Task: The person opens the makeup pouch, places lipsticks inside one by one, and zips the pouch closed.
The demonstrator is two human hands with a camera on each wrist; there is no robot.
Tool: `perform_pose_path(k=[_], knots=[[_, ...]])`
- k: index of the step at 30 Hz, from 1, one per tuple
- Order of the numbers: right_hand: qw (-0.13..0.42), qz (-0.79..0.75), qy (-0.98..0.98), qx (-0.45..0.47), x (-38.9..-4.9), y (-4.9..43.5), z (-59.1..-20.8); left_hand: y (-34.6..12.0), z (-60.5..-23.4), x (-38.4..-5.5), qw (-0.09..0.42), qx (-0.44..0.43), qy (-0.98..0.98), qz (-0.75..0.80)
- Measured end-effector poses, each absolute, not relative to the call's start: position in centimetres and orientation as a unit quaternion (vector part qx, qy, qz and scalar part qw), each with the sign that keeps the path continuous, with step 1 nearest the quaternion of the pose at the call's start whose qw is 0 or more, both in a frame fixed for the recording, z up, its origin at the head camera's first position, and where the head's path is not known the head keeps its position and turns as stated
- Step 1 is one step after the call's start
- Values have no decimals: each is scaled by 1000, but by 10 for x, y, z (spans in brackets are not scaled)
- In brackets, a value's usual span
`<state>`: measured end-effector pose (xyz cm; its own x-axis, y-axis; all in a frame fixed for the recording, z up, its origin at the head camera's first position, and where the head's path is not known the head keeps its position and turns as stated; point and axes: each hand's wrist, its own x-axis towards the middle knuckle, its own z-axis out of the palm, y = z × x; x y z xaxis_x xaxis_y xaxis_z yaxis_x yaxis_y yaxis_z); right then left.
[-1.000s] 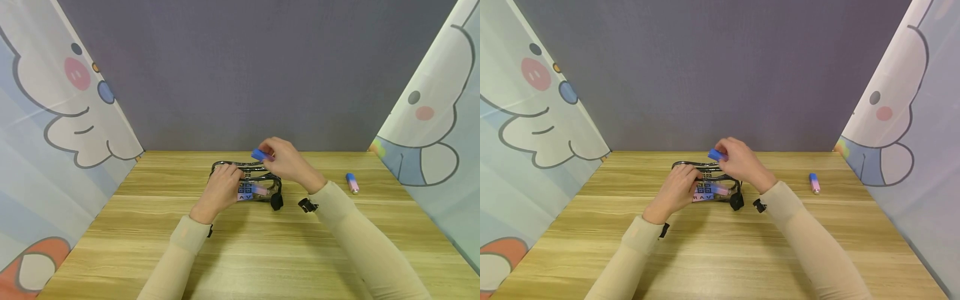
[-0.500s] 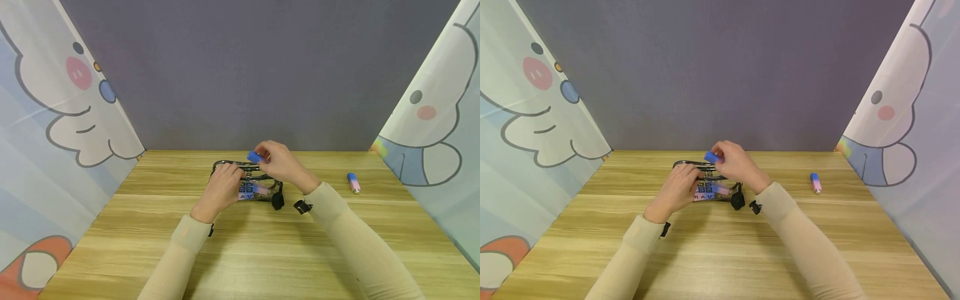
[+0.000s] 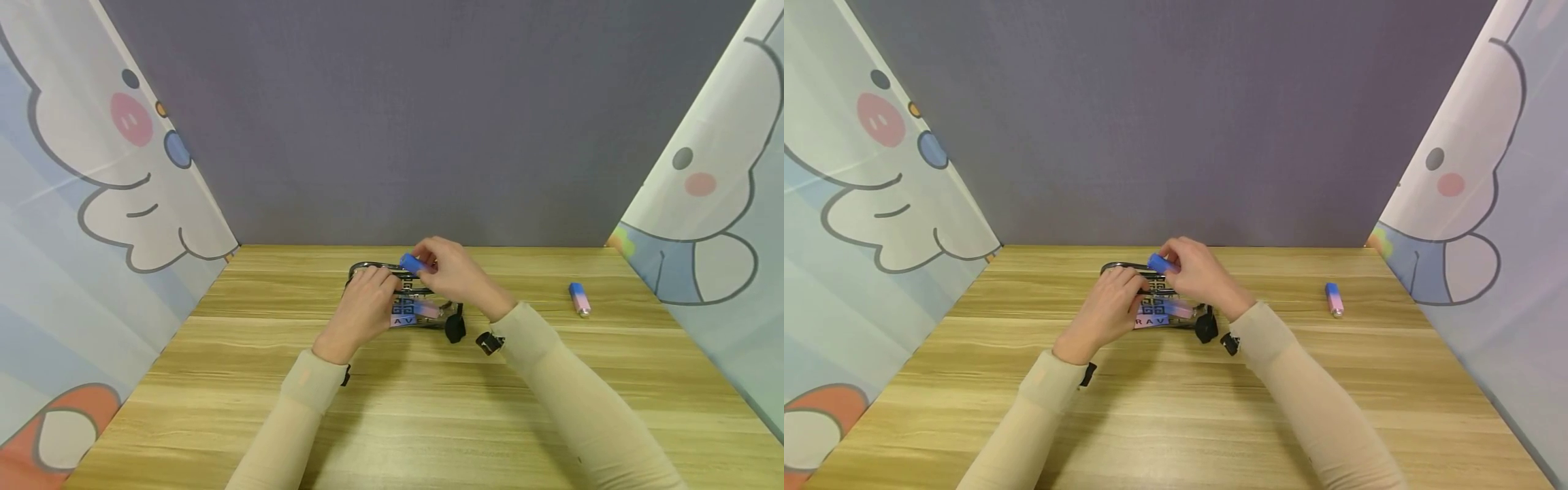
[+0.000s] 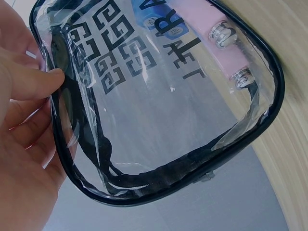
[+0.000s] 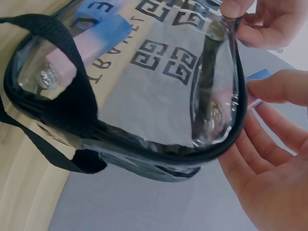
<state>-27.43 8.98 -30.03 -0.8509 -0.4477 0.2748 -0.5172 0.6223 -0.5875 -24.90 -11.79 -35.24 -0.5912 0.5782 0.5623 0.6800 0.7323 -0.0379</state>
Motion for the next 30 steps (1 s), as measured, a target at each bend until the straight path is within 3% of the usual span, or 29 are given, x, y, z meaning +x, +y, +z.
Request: perform_pose_path(k=[30], knots=[[37, 243, -927, 283, -276, 80, -306, -118, -351, -249, 289, -355, -885, -83]])
